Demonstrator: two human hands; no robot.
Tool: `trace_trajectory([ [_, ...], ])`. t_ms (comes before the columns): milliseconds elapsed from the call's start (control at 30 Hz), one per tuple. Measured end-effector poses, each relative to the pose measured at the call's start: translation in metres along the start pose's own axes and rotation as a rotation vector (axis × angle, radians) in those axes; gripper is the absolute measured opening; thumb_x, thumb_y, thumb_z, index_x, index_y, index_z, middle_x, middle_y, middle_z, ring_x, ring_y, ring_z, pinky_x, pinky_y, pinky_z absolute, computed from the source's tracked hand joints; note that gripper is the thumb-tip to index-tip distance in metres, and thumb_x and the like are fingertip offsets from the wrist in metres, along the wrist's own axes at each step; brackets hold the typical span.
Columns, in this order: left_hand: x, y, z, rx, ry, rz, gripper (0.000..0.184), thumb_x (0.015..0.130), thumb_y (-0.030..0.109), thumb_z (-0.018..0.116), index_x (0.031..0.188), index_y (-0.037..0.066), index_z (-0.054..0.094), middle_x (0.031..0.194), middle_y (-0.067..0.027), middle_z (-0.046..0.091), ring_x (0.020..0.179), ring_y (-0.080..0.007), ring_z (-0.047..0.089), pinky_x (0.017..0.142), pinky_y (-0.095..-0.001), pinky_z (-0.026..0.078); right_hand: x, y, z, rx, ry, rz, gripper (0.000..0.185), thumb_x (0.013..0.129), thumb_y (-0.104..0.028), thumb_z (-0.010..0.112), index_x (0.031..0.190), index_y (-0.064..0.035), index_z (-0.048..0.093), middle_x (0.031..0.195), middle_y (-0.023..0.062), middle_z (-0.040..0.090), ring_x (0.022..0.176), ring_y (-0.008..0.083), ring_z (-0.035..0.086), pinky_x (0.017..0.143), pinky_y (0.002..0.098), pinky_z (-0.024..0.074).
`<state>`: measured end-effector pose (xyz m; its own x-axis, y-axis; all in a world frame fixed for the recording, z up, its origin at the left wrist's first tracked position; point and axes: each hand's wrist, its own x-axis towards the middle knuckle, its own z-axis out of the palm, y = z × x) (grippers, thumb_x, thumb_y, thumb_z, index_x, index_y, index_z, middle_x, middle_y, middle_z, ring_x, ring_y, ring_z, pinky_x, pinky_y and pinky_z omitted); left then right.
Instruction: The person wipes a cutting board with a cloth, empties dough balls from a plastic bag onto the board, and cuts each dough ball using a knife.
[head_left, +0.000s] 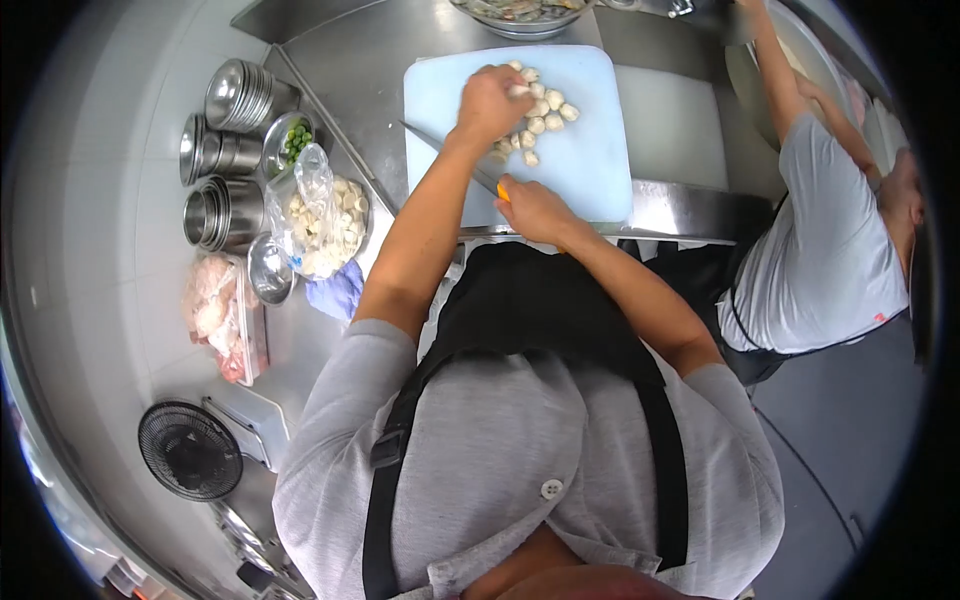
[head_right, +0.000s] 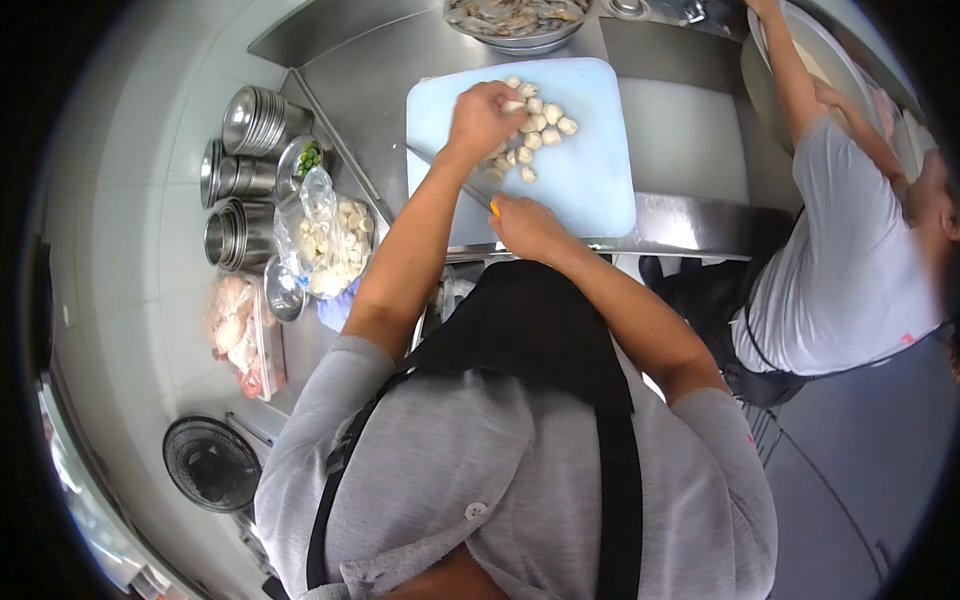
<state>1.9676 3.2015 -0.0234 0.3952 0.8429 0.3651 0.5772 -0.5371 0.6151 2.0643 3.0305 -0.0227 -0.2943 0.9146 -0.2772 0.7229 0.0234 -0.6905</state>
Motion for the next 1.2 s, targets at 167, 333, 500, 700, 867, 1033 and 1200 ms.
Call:
trace_trajectory([
  [167, -0.068, 0.007, -0.066, -0.002, 0.237, -0.103, 0.020, 0.077, 0.006, 0.085, 0.093, 0.003, 0.073, 0.084, -0.0067, 0.066, 0.075, -0.0169, 0.060, 0.072, -0.0310, 0.054, -0.006, 0.001, -0.019, -0.002, 0.036, 0.095, 0.029, 0.106, -0.025, 0.060, 0.118, 0.0012, 0.059, 0.097, 0.0267, 0.074, 0.097, 0.0470, 0.072, 0.087, 0.0589, 0.0540],
  [333, -0.144, -0.023, -0.058, -0.067, 0.147, -0.166, 0.020, 0.083, 0.006, 0.083, 0.102, 0.004, 0.076, 0.098, -0.0114, 0.072, 0.079, -0.0230, 0.069, 0.070, -0.0350, 0.057, -0.004, 0.001, -0.020, -0.025, 0.021, 0.097, 0.030, 0.107, -0.025, 0.059, 0.120, 0.0015, 0.059, 0.100, 0.0273, 0.074, 0.099, 0.0463, 0.072, 0.088, 0.0584, 0.0537],
  [500, -0.153, -0.027, -0.068, -0.082, 0.056, -0.173, 0.019, 0.088, 0.003, 0.081, 0.106, 0.002, 0.078, 0.103, -0.0126, 0.076, 0.084, -0.0216, 0.074, 0.076, -0.0318, 0.060, -0.015, -0.018, -0.036, -0.056, 0.018, 0.114, 0.030, 0.107, -0.026, 0.059, 0.119, 0.0012, 0.057, 0.100, 0.0285, 0.074, 0.098, 0.0482, 0.071, 0.086, 0.0594, 0.0525],
  [700, -0.140, -0.030, -0.076, -0.026, -0.048, -0.065, 0.010, 0.088, 0.001, 0.078, 0.090, -0.001, 0.069, 0.104, -0.0114, 0.072, 0.082, -0.0253, 0.073, 0.073, -0.0348, 0.059, -0.032, -0.034, -0.048, -0.076, -0.033, 0.140, 0.029, 0.106, -0.026, 0.060, 0.117, 0.0006, 0.056, 0.096, 0.0301, 0.073, 0.094, 0.0508, 0.070, 0.083, 0.0610, 0.0519],
  [867, -0.135, -0.035, -0.077, -0.085, -0.104, -0.090, 0.011, 0.088, -0.002, 0.078, 0.089, -0.003, 0.067, 0.102, -0.0122, 0.070, 0.083, -0.0256, 0.073, 0.074, -0.0346, 0.060, -0.031, -0.025, -0.035, -0.091, -0.010, 0.112, 0.028, 0.106, -0.025, 0.060, 0.116, 0.0006, 0.055, 0.095, 0.0301, 0.072, 0.093, 0.0508, 0.070, 0.083, 0.0610, 0.0519],
  [1033, -0.135, -0.039, -0.077, -0.170, -0.107, -0.106, 0.011, 0.087, -0.005, 0.078, 0.090, -0.004, 0.067, 0.102, -0.0135, 0.070, 0.086, -0.0252, 0.074, 0.076, -0.0344, 0.062, -0.025, -0.027, -0.032, -0.088, -0.038, 0.108, 0.028, 0.106, -0.024, 0.060, 0.115, 0.0021, 0.055, 0.096, 0.0302, 0.072, 0.093, 0.0507, 0.069, 0.082, 0.0605, 0.0520],
  [1200, -0.139, -0.043, -0.075, -0.211, -0.066, -0.114, 0.009, 0.088, -0.005, 0.079, 0.092, -0.003, 0.070, 0.105, -0.0142, 0.072, 0.088, -0.0255, 0.075, 0.080, -0.0331, 0.063, 0.003, -0.005, -0.003, 0.006, -0.004, -0.005, 0.030, 0.106, -0.025, 0.059, 0.115, 0.0028, 0.054, 0.096, 0.0312, 0.072, 0.093, 0.0509, 0.070, 0.082, 0.0599, 0.0521],
])
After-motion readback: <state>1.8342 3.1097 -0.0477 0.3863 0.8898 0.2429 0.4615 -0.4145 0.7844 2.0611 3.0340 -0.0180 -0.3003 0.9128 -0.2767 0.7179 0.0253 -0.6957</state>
